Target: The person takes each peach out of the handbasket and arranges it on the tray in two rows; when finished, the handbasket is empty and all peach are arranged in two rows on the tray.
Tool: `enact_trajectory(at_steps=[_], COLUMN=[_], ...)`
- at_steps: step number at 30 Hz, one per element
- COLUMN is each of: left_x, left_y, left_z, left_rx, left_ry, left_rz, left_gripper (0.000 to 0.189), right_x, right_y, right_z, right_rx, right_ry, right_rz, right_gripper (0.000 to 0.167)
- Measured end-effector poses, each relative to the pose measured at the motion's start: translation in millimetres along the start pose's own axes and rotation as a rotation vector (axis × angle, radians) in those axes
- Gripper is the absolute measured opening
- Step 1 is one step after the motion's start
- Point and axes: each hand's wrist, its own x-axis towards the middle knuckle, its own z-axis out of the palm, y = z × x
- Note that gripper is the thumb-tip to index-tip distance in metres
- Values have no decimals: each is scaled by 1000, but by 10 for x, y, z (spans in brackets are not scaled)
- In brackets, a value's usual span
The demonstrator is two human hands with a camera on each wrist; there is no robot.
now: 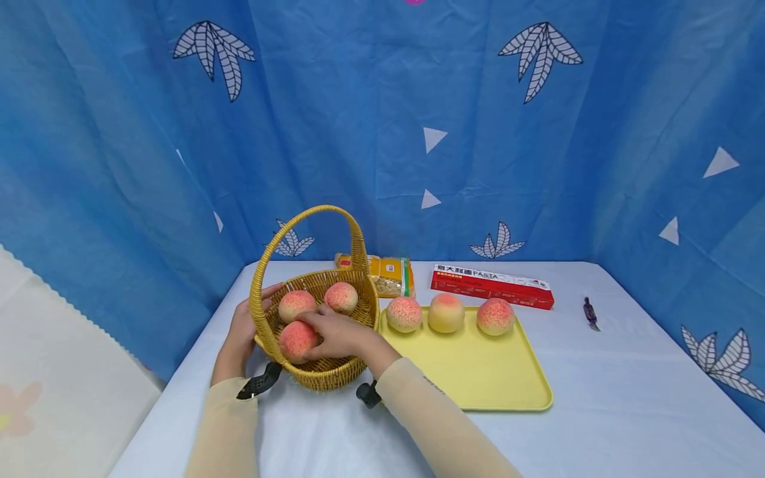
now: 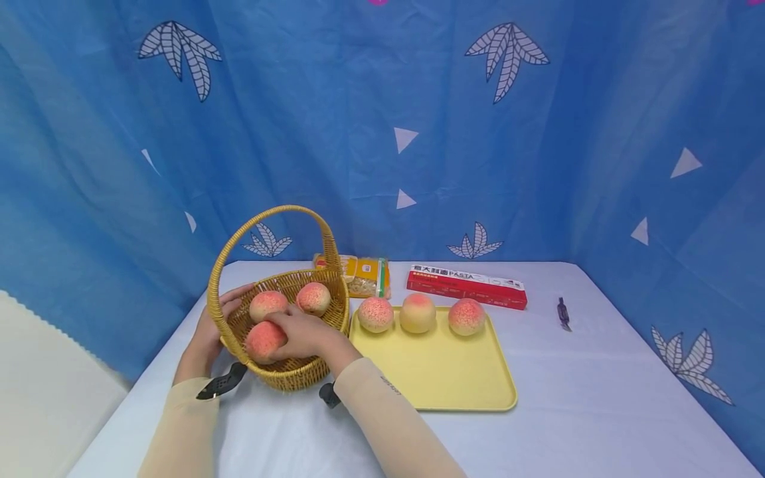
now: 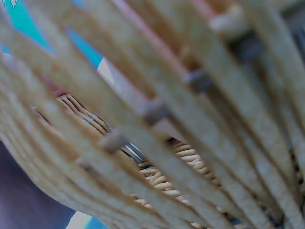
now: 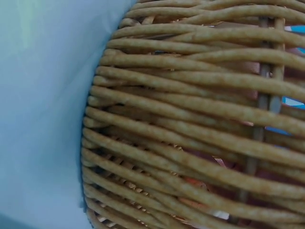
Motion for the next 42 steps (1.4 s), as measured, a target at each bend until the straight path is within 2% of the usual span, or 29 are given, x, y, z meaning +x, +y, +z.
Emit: enact_trajectory(at_steps=[3,10,16,22,34,42], left_x=[1,3,6,7,11,20], left_y=[11,11,9,-2,0,-7], left_z=[16,20,10,4,19,9], left_rx=[-14,-37,-36,-38,-38,-52], left_ry=[-1,-1,-2,2,15,-4], left_rz=[-6,-17,-39,-49,-51,-71], left_gripper=[46,46,46,46,45,45], right_x=[-4,-9,-18,-32,-57,-81], right_y=[-1,-4,-14,-32,-43,-41], right_z=[-7,-29,-4,-9,-27,-23], right_rx=[9,106,33,2,61,65], right_ry=[3,-5,-19,-28,71,149], right_rz=[1,-42,-65,-47,-12,-10], right_gripper=[70,70,77,72,72,74])
